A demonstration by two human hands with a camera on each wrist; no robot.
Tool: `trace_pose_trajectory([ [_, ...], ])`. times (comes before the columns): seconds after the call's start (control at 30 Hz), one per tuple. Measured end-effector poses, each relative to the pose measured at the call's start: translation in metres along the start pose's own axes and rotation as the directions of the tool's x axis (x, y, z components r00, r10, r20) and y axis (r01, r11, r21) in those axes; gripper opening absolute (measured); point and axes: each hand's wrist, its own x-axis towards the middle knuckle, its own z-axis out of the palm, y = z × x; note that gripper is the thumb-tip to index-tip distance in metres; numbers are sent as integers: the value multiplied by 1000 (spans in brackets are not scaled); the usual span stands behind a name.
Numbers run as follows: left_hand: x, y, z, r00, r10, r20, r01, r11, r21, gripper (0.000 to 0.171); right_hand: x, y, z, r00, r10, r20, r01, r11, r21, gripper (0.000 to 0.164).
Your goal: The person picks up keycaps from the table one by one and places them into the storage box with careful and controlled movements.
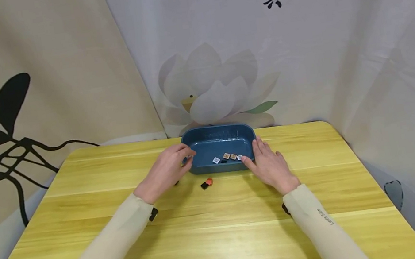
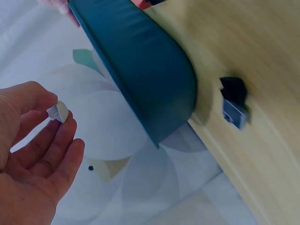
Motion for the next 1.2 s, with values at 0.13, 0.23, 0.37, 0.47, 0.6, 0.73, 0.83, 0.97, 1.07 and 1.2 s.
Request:
trace_pose_trajectory([
  [0.13, 14, 3, 6, 998, -36, 42, 36, 999, -6, 15, 0, 0, 0, 1000, 0, -1, 0, 1000, 0, 88],
  [0.23, 23, 4, 11, 997, -50, 64, 51, 999, -14, 16, 0, 0, 0, 1000, 3, -8, -3, 1000, 0, 88],
  [0.37, 32, 3, 18, 994, -61, 87, 64, 997, -30, 17, -1, -1, 0, 1000, 4, -15, -4, 1000, 3, 87],
  [0.47, 37, 1, 24, 991, -76, 112, 79, 997, -21, 17, -1, -2, 0, 1000, 2, -16, -2, 1000, 8, 84],
  [0.6, 43, -2, 31, 982, -98, 161, 98, 995, 9, 19, -1, -2, 1, 1000, 6, -13, -6, 1000, 7, 83],
  [0.73, 51, -5, 38, 966, -118, 232, 117, 993, 17, 21, -1, -2, 0, 1000, 8, -10, -8, 1000, 4, 83],
  [0.83, 56, -7, 42, 949, -136, 284, 138, 990, 15, 22, 0, -2, 0, 1000, 7, -7, -7, 1000, 3, 83],
  [0.97, 61, -10, 47, 926, -140, 350, 151, 989, -5, 23, 0, -2, 0, 1000, 9, -5, -9, 1000, 4, 83],
  [1.07, 62, -12, 51, 910, -128, 393, 152, 988, -30, 24, -1, -2, -1, 1000, 8, -3, -8, 1000, 10, 83],
  [1.2, 60, -16, 54, 914, -107, 392, 136, 990, -47, 27, -1, -1, -1, 1000, 6, 0, -6, 1000, 11, 84],
])
